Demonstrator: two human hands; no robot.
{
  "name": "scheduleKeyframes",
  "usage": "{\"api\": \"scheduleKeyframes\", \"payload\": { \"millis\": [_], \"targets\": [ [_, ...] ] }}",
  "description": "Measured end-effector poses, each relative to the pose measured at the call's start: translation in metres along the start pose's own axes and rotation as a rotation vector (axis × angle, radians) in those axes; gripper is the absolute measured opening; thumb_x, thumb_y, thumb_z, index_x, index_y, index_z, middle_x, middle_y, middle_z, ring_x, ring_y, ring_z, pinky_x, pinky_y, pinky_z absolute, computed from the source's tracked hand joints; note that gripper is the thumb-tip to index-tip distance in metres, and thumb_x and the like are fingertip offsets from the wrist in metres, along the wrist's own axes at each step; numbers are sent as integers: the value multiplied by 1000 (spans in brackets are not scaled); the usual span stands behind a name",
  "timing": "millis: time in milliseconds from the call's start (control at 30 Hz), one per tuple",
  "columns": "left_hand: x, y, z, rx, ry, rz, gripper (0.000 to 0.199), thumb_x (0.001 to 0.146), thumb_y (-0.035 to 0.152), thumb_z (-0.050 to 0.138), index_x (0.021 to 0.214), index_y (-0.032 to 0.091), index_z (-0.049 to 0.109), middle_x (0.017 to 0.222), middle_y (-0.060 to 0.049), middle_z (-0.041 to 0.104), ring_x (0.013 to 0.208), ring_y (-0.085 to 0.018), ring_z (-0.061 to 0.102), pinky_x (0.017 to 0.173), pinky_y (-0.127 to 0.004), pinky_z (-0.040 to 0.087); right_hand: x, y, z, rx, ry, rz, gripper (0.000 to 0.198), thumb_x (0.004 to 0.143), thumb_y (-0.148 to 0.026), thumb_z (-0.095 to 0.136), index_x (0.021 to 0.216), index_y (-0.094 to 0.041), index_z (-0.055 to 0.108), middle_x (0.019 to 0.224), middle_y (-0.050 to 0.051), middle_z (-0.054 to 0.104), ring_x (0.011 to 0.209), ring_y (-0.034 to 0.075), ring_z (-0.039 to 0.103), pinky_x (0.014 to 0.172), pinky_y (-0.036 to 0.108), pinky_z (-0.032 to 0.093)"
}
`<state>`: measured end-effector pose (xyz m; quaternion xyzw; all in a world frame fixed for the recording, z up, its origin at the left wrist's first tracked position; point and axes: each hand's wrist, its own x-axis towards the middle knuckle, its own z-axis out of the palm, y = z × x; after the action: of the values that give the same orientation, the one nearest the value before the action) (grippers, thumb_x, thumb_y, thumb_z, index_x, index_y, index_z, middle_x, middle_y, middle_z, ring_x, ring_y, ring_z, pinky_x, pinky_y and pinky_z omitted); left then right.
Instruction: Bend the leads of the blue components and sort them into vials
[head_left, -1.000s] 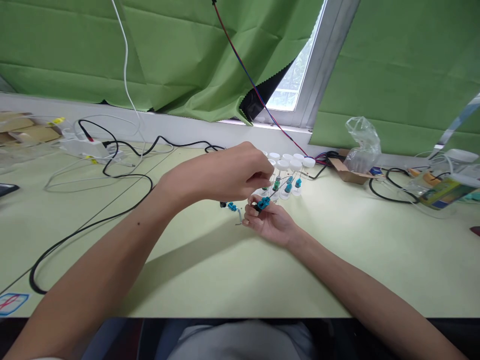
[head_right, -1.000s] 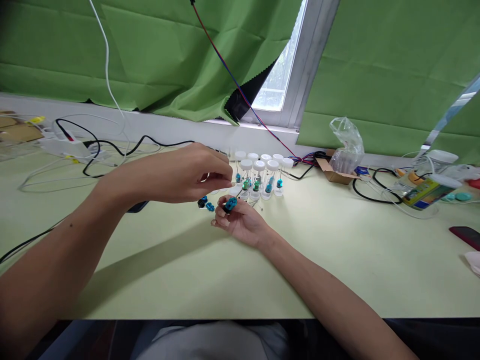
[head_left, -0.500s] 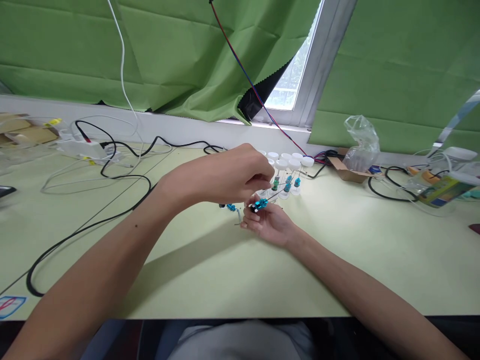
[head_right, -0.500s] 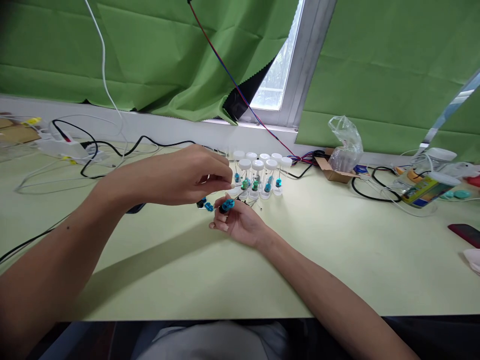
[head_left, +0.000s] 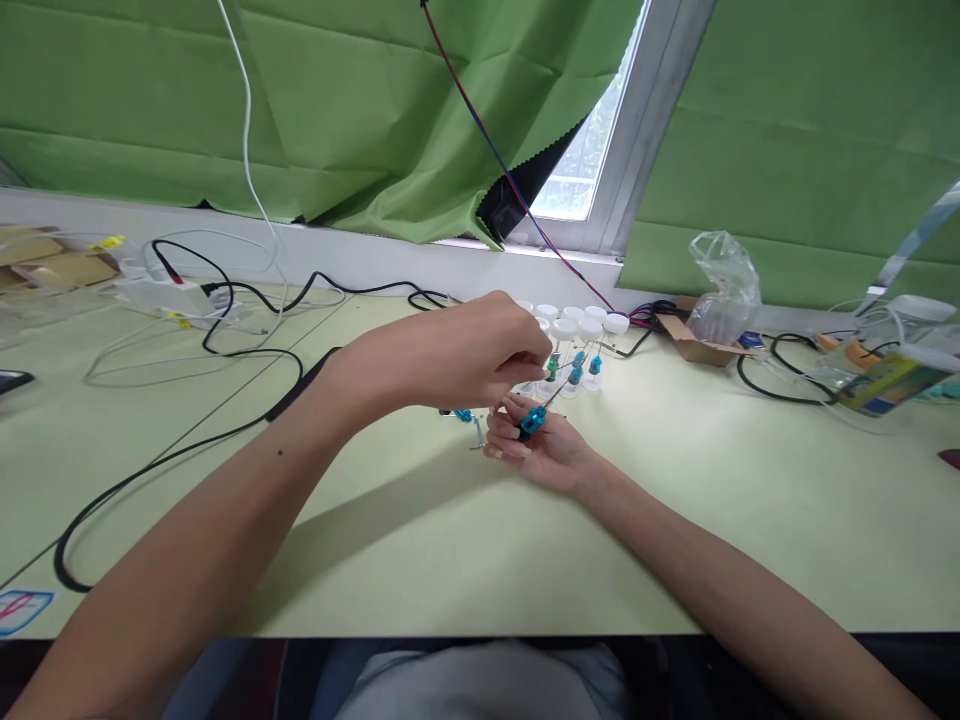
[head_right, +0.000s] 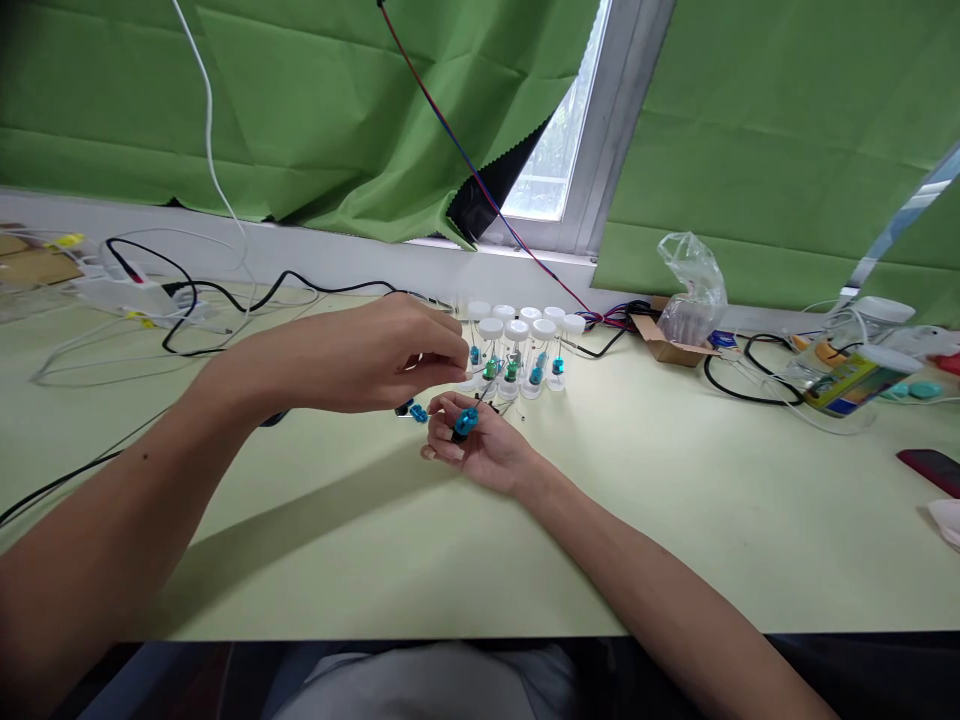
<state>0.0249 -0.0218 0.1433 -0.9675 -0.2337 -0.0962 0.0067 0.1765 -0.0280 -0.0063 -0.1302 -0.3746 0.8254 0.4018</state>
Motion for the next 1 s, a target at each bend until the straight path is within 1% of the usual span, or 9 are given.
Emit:
{"api": "scheduleKeyframes", "payload": {
  "millis": [133,267,400,467,567,700,833,933,1000],
  "targets": [
    [0,-1,3,-12,6,16,27,91,18,48,68,16,61,63,-1,54,58,-11,46,59,-29,29,-1,-1,1,-31,5,28,22,95,-19,50,74,-19,54,54,-9,31,41,6,28,64,25,44],
    [1,0,3,-12,-4,30,27,90,16,48,66,16,61,63,-1,55,59,-12,46,59,-29,29,-1,-2,1,-55,-5,43,20,95,-17,47,77,-20,56,49,-10,29,36,6,25,58,23,42],
    [3,2,4,-17,-18,48,28,89,13,48,63,16,60,61,-1,56,59,-12,47,60,-29,30,-1,0,-6,-39,-28,37,30,101,-33,43,81,-21,61,40,-12,26,29,7,25,55,24,43],
    [3,3,4,-22,-21,51,27,88,12,48,64,16,60,62,-1,56,59,-12,48,59,-28,30,-1,1,-9,-39,-6,50,38,103,-42,40,83,-20,62,38,-13,25,27,7,24,55,25,44],
    [2,2,4,-22,-13,49,27,88,13,48,65,16,60,62,-1,57,59,-12,48,59,-29,30,0,1,-9,-30,28,65,41,102,-47,39,83,-20,63,39,-13,27,26,7,26,58,26,46],
    [-1,0,1,-10,9,13,26,89,15,48,67,17,61,63,-1,56,58,-12,47,59,-29,30,1,0,-4,3,27,59,29,100,-37,46,82,-21,61,48,-10,42,35,8,38,70,28,49],
    [-2,-2,-3,21,43,0,26,88,14,48,64,17,58,61,0,53,55,-10,44,58,-29,28,1,2,-3,73,1,-4,9,90,-20,54,84,-20,60,64,-3,56,53,10,50,76,29,48],
    [-3,-3,-4,34,51,-3,27,87,13,48,61,16,54,60,1,52,54,-10,42,57,-28,27,0,3,-5,85,20,-52,3,85,-17,58,86,-18,60,74,0,61,60,11,53,78,30,48],
    [-2,-3,-4,35,48,-5,26,86,12,48,62,16,55,60,1,52,54,-10,41,56,-28,26,0,3,-6,70,36,-64,5,83,-15,60,87,-18,60,77,0,61,62,10,52,81,31,48]
  ]
}}
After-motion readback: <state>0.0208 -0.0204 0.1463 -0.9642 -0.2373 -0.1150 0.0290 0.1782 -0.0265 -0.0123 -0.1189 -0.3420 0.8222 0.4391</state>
